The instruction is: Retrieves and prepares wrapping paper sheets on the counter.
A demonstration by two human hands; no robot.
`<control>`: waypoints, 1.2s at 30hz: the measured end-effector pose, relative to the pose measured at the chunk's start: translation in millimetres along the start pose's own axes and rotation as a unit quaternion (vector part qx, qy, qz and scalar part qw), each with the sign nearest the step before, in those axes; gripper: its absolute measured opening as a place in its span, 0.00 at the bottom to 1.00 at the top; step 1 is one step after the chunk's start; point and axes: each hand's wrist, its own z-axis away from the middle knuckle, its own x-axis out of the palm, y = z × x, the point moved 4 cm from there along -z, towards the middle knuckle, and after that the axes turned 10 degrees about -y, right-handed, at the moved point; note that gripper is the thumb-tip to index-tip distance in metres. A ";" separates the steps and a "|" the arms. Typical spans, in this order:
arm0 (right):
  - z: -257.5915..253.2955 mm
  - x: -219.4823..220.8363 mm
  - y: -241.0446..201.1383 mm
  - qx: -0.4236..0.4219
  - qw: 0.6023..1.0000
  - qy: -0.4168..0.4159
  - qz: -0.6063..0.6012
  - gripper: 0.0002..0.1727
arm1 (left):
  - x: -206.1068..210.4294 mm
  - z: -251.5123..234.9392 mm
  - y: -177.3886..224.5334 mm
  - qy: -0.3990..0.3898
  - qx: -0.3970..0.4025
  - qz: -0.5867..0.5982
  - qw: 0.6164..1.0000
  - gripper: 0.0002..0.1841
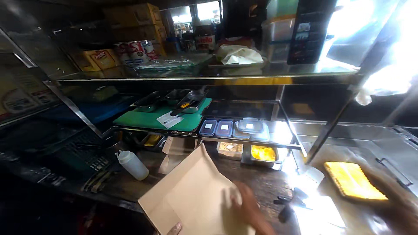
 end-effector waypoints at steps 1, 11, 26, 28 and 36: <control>-13.8 -17.2 38.9 0.061 0.998 -0.020 -0.005 0.40 | -1.5 -7.0 -1.6 -0.023 -0.005 0.040 0.999 0.30; 48.7 -13.0 129.1 0.210 0.844 0.034 -0.492 0.10 | 64.6 -145.4 -47.5 -0.190 -0.004 -0.171 0.967 0.25; 50.7 -13.1 108.0 -0.107 0.946 -0.038 0.304 0.31 | 56.5 -183.8 -65.8 -0.517 0.278 -0.444 0.677 0.17; 40.6 -8.0 113.9 -0.149 0.949 -0.070 0.267 0.25 | 56.7 -180.1 -57.7 -0.546 0.280 -0.481 0.626 0.15; -16.5 -27.7 118.0 0.213 0.969 -0.047 -0.117 0.34 | 73.6 -189.8 -36.0 -0.374 -0.182 -0.439 0.796 0.45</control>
